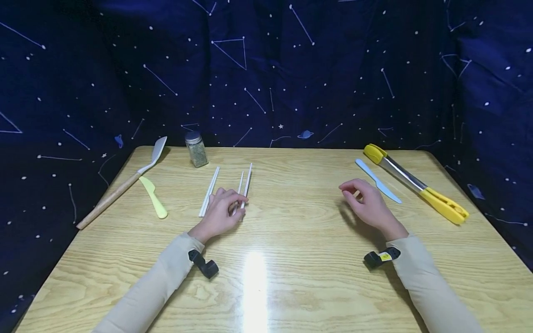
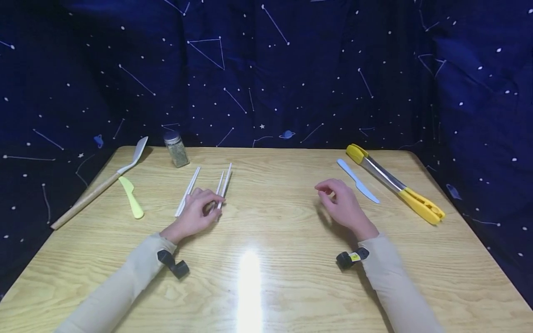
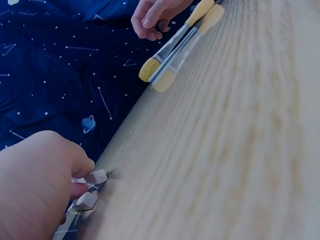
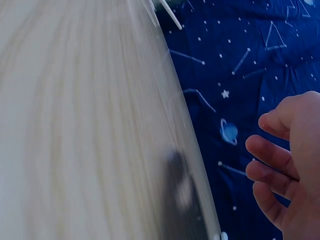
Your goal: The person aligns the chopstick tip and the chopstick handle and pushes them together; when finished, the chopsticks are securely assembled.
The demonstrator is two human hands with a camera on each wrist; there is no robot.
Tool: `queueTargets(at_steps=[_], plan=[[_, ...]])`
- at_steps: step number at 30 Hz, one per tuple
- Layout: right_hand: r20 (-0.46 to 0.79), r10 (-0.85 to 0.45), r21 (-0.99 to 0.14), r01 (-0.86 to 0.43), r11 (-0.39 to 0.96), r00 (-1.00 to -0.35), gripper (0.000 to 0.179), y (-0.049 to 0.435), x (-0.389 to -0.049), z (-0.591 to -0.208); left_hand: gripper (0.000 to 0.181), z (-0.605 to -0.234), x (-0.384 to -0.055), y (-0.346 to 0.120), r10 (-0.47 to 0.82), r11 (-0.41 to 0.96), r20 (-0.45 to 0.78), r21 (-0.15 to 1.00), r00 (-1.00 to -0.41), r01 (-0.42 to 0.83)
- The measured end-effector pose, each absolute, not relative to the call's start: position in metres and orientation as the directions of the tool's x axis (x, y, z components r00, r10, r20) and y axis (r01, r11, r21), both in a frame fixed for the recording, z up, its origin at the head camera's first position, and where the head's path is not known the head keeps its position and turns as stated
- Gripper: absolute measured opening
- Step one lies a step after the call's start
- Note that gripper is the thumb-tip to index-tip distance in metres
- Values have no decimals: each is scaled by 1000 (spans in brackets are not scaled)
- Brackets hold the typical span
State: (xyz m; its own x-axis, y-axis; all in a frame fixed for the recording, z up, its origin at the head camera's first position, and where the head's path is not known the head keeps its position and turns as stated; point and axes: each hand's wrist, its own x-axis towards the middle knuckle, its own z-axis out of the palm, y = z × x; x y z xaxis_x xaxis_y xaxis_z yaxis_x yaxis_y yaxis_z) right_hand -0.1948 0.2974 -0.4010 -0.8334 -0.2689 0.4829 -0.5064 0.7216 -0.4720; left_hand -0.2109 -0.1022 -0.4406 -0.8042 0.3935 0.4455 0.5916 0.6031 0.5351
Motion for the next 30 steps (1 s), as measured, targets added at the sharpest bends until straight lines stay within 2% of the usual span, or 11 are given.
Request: queueTargets(at_steps=[6, 13, 22, 30], plan=[[493, -255, -454, -496, 740, -832, 14, 314, -192, -397, 18, -441, -209, -102, 385, 619, 447, 524, -807, 585], [471, -192, -484, -434, 760, -861, 14, 331, -185, -392, 14, -446, -209, -101, 392, 639, 468, 480, -792, 600], [482, -165, -487, -420, 766, -860, 15, 342, -183, -393, 20, -447, -214, -96, 442, 662, 419, 445, -793, 603], [457, -141, -531, -397, 749, -878, 14, 344, -182, -397, 29, -445, -214, -93, 471, 586, 396, 527, -788, 615]])
